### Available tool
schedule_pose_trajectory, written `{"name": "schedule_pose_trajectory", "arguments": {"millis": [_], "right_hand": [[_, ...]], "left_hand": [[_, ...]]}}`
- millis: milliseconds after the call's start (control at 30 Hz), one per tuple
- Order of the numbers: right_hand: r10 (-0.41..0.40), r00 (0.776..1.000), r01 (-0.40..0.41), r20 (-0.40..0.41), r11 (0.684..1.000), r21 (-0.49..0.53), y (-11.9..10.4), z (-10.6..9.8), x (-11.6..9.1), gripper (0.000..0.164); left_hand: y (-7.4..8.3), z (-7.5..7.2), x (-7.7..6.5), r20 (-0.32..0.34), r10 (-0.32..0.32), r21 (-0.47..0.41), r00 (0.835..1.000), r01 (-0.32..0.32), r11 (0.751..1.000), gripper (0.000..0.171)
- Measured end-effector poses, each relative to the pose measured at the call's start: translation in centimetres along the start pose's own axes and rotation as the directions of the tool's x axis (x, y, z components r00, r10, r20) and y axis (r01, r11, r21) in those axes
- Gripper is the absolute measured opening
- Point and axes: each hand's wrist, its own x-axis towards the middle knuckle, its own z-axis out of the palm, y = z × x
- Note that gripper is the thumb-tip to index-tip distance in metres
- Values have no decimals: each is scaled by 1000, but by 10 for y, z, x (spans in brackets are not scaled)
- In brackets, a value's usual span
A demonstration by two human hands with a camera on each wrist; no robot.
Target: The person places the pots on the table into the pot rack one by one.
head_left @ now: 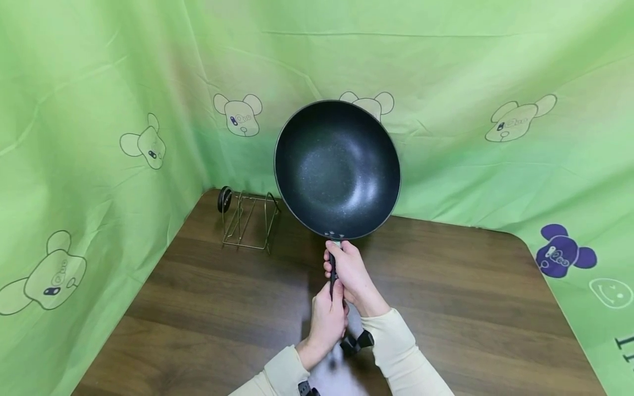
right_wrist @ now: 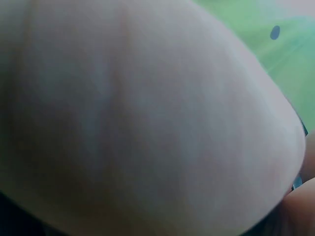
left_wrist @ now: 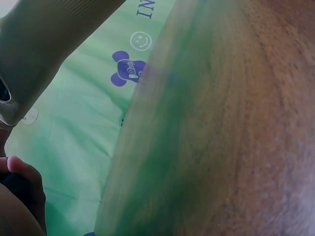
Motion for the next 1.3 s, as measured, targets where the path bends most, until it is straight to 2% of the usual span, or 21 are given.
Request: {"name": "schedule_pose_trajectory", "arguments": {"millis": [67,133,233,367,467,867,1100,1300], "right_hand": [[-3,1000,3,-2,1000,-5,-1,1,0,18],[-10,1000,10,-2,1000,-15,-1,2,-1,18],[-18,1000,18,-6,999,-31,-2,2,-2,18],[-38,999,37,-15,997,-65,-4,2,-2,18],[-53,998,51,-25,996,-79,-4,3,-2,19],[-76,994,67,-75,991,-115,-4,7,-4,23],[-86,991,78,-105,994,-78,-5,8,-6,24],[-109,988,104,-108,993,-49,-5,9,-8,29]], "left_hand": [[8,1,-2,-15,15,6,1000,-15,1000,39],[9,1,-3,-33,38,23,999,-38,999,36],[9,1,-2,-64,107,85,992,-101,991,33],[-2,0,3,-82,208,162,975,-193,968,32],[-3,-1,4,-89,238,190,967,-218,957,33],[0,-3,4,-91,252,242,963,-224,944,31],[1,-4,4,-79,237,262,968,-209,942,31],[-3,-5,5,-79,263,247,962,-237,940,32]]}}
